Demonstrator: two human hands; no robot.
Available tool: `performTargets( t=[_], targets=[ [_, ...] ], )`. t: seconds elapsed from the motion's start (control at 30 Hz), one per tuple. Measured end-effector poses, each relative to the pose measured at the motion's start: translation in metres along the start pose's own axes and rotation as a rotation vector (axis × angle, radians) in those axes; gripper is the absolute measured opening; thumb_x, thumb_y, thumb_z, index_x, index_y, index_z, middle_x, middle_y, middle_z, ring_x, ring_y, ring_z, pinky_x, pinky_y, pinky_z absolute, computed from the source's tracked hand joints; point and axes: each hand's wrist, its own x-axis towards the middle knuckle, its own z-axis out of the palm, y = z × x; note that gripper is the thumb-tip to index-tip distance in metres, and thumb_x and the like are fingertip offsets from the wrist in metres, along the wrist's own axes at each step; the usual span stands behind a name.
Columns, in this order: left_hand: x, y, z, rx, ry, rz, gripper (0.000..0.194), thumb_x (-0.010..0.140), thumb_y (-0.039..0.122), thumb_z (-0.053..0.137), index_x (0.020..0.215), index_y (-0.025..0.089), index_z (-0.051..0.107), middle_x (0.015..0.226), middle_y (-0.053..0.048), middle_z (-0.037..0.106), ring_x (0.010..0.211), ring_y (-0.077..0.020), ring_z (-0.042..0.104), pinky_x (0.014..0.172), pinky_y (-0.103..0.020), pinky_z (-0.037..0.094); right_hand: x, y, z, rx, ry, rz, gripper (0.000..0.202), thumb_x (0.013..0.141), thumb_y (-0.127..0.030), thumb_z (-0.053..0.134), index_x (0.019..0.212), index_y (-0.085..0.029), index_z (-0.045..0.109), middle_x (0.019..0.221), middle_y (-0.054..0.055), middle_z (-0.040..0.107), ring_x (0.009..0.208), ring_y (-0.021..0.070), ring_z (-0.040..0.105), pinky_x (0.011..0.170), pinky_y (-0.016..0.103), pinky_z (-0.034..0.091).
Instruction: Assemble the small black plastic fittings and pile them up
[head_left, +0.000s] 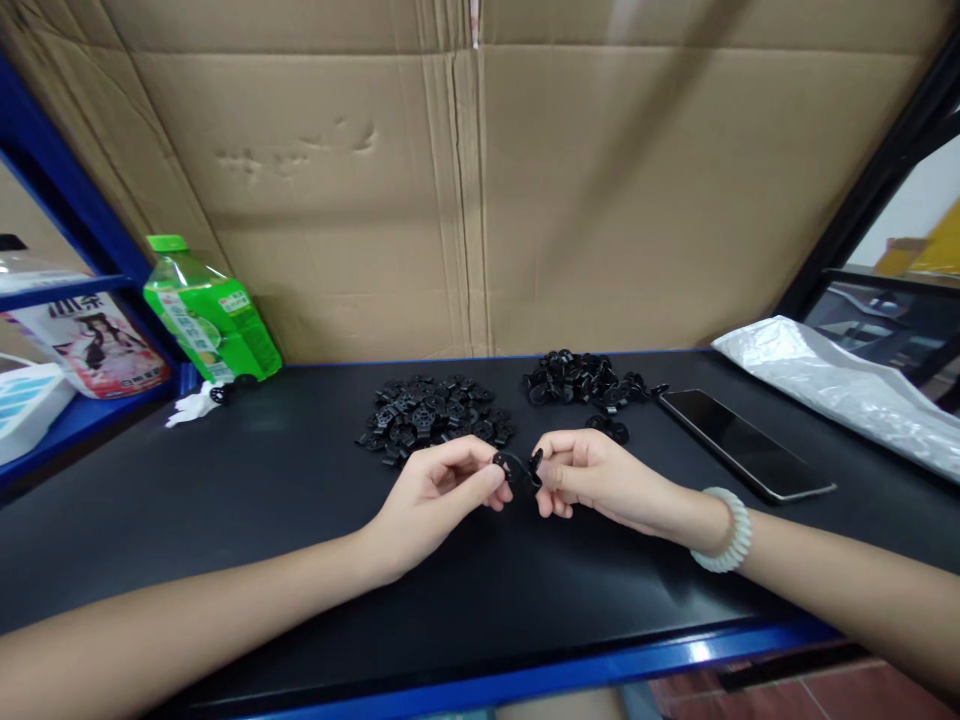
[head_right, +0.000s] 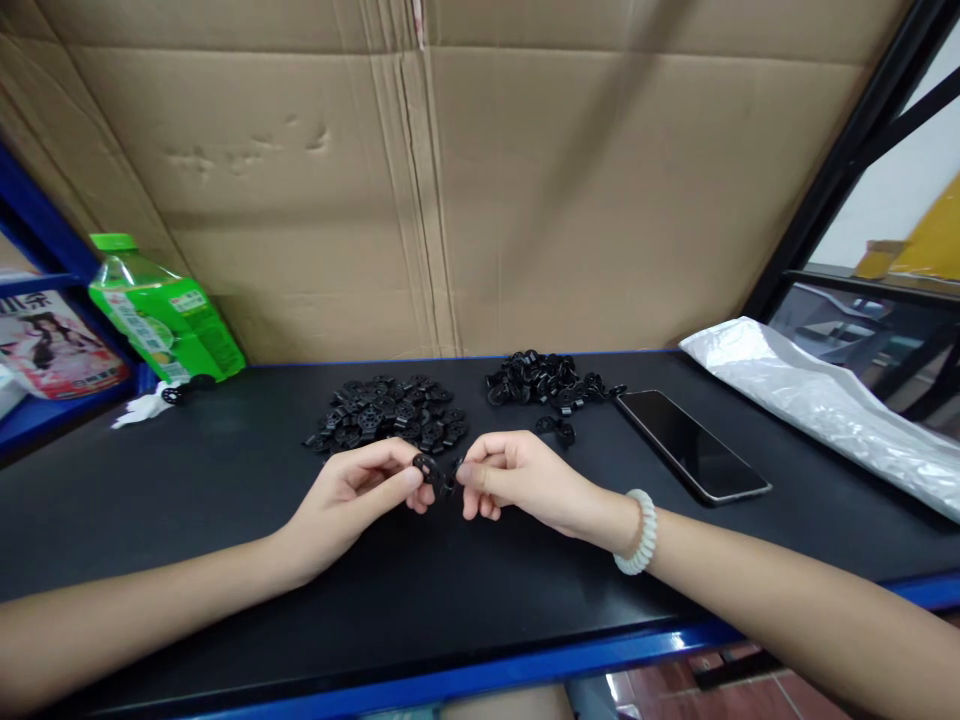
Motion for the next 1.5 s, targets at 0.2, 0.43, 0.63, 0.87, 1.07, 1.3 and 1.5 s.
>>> performTargets(
  t=[0.2, 0.43, 0.63, 0.87, 1.07, 1.3, 1.5],
  targets=[
    [-0.001, 0.001, -0.001, 0.316, -0.115, 0.115, 0.016, 0.085, 0.019, 0.054, 0.073, 0.013, 0.062, 0.065, -0.001, 0.062, 0.06, -0.011, 0.056, 0.06, -0.021, 0.046, -0.005, -0.009, 0.004, -0.132, -0.075, -0.028, 0.017, 0.079, -0.027, 0.061, 0.084, -0.011, 0.065, 0.067, 0.004, 0.066, 0.057, 0.0102, 0.055, 0.055, 0.022, 0.044],
    [-0.001, -0.001, 0.004, 0.463, -0.102, 0.102, 0.015, 0.081, 0.017, 0.055, 0.067, 0.014, 0.057, 0.06, 0.002, 0.055, 0.054, -0.0091, 0.05, 0.054, -0.019, 0.042, -0.006, -0.007, 0.008, -0.313, -0.056, -0.047, 0.02, 0.087, -0.031, 0.057, 0.088, -0.012, 0.065, 0.062, -0.001, 0.056, 0.055, 0.0081, 0.048, 0.051, 0.019, 0.037],
    [0.002, -0.004, 0.004, 0.351, -0.042, -0.018, 0.015, 0.082, 0.027, 0.058, 0.073, 0.015, 0.056, 0.067, 0.001, 0.057, 0.06, -0.0111, 0.053, 0.055, -0.021, 0.044, -0.008, -0.003, 0.008, -0.352, -0.025, -0.155, 0.022, 0.09, -0.026, 0.052, 0.096, -0.012, 0.068, 0.063, -0.002, 0.054, 0.055, 0.0076, 0.045, 0.051, 0.019, 0.035],
    [0.003, -0.004, 0.004, 0.291, -0.055, -0.107, 0.016, 0.081, 0.028, 0.058, 0.074, 0.014, 0.058, 0.068, -0.001, 0.061, 0.061, -0.0117, 0.055, 0.056, -0.022, 0.045, -0.009, -0.004, 0.01, -0.393, 0.008, -0.154, 0.023, 0.09, -0.022, 0.051, 0.099, -0.013, 0.07, 0.06, -0.003, 0.053, 0.053, 0.0076, 0.045, 0.05, 0.018, 0.034],
    [0.002, -0.002, 0.002, 0.28, -0.053, -0.057, 0.016, 0.082, 0.028, 0.058, 0.074, 0.014, 0.058, 0.068, -0.001, 0.06, 0.06, -0.0124, 0.056, 0.058, -0.024, 0.047, -0.011, -0.006, 0.011, -0.378, 0.017, -0.119, 0.019, 0.089, -0.027, 0.054, 0.097, -0.014, 0.066, 0.061, -0.003, 0.056, 0.049, 0.0063, 0.047, 0.044, 0.016, 0.034],
    [0.001, -0.001, 0.003, 0.308, -0.043, -0.031, 0.017, 0.082, 0.029, 0.057, 0.072, 0.015, 0.058, 0.066, -0.001, 0.059, 0.06, -0.0128, 0.055, 0.057, -0.024, 0.046, -0.011, -0.005, 0.012, -0.383, 0.059, -0.125, 0.017, 0.088, -0.03, 0.058, 0.083, -0.014, 0.062, 0.061, -0.002, 0.057, 0.05, 0.0063, 0.051, 0.042, 0.014, 0.036],
    [0.001, 0.0, 0.003, 0.34, -0.049, -0.023, 0.016, 0.082, 0.028, 0.057, 0.072, 0.015, 0.058, 0.067, -0.001, 0.059, 0.062, -0.013, 0.055, 0.059, -0.024, 0.047, -0.013, -0.004, 0.012, -0.363, 0.062, -0.119, 0.019, 0.089, -0.032, 0.057, 0.084, -0.014, 0.062, 0.07, 0.001, 0.062, 0.053, 0.0069, 0.053, 0.044, 0.015, 0.04]
  ],
)
